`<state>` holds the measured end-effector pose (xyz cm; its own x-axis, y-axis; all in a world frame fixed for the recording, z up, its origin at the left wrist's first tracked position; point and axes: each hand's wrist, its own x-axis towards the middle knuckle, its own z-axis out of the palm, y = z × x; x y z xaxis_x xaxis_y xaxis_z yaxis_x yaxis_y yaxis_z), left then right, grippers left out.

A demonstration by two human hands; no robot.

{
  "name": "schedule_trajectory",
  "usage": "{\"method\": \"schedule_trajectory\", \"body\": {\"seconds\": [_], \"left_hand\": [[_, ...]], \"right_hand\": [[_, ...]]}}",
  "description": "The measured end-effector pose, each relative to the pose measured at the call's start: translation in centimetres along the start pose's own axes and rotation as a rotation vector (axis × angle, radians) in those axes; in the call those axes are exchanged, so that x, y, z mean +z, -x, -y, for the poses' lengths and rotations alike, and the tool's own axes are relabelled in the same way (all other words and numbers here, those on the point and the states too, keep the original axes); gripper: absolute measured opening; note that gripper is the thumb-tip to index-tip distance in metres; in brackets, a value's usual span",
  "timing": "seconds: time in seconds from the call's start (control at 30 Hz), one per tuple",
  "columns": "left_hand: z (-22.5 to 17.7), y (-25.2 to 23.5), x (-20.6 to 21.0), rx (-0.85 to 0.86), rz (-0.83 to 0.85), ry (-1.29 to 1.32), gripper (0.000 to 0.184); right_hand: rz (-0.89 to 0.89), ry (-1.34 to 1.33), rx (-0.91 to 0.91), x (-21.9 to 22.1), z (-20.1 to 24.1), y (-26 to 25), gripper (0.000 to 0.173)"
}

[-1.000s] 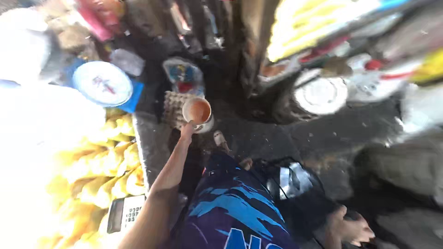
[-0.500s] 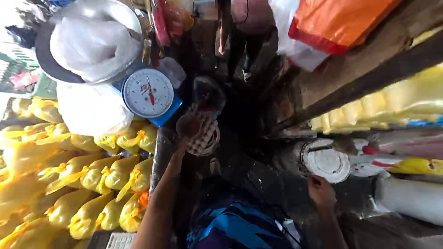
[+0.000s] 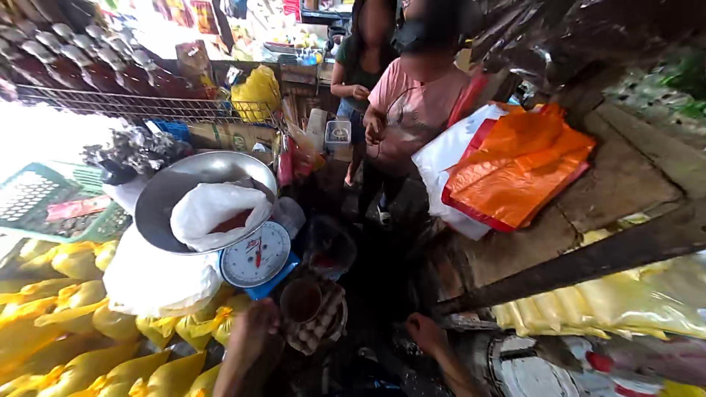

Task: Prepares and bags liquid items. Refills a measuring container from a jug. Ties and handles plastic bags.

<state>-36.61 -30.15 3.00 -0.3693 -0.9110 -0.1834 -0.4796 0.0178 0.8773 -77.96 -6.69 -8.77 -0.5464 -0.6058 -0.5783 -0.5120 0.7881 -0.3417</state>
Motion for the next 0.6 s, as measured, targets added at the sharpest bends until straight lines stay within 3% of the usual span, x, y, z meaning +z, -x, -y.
{"method": "schedule_trajectory", "body": {"seconds": [0.03, 0.1, 0.17, 0.23, 0.33, 0.43, 0.6], "left_hand": [[-3.4, 0.0, -2.8, 0.094, -0.147, 0.075, 0.034], [-9.8, 0.1, -8.3, 0.190, -0.402, -0.021, 0.045], [-14.1, -0.3, -12.4, 0.131, -0.536, -0.212, 0.059], [-17.2, -1.5, -14.6, 0.010, -0.546, -0.412, 0.069], [-20.4, -5.5, -15.7, -0.124, -0.411, -0.594, 0.082], [-20.9, -8.5, -14.9, -0.068, -0.363, -0.618, 0.059], [-25.8, -7.8, -13.4, -0.087, -0.486, -0.941, 0.031]], "right_hand": [[0.006, 0.009, -0.033, -0.4, 1.0, -1.2, 0.044], [0.010, 0.013, -0.104, -1.1, 3.3, -3.4, 0.043], [0.034, 0.060, -0.170, -1.3, 6.1, -5.0, 0.042], [0.057, 0.101, -0.246, -1.2, 9.1, -6.4, 0.041], [0.071, 0.119, -0.354, -1.5, 12.2, -7.5, 0.041], [0.091, 0.117, -0.421, -1.8, 13.3, -8.4, 0.041], [0.129, 0.058, -0.455, -2.9, 12.1, -10.0, 0.038]]}}
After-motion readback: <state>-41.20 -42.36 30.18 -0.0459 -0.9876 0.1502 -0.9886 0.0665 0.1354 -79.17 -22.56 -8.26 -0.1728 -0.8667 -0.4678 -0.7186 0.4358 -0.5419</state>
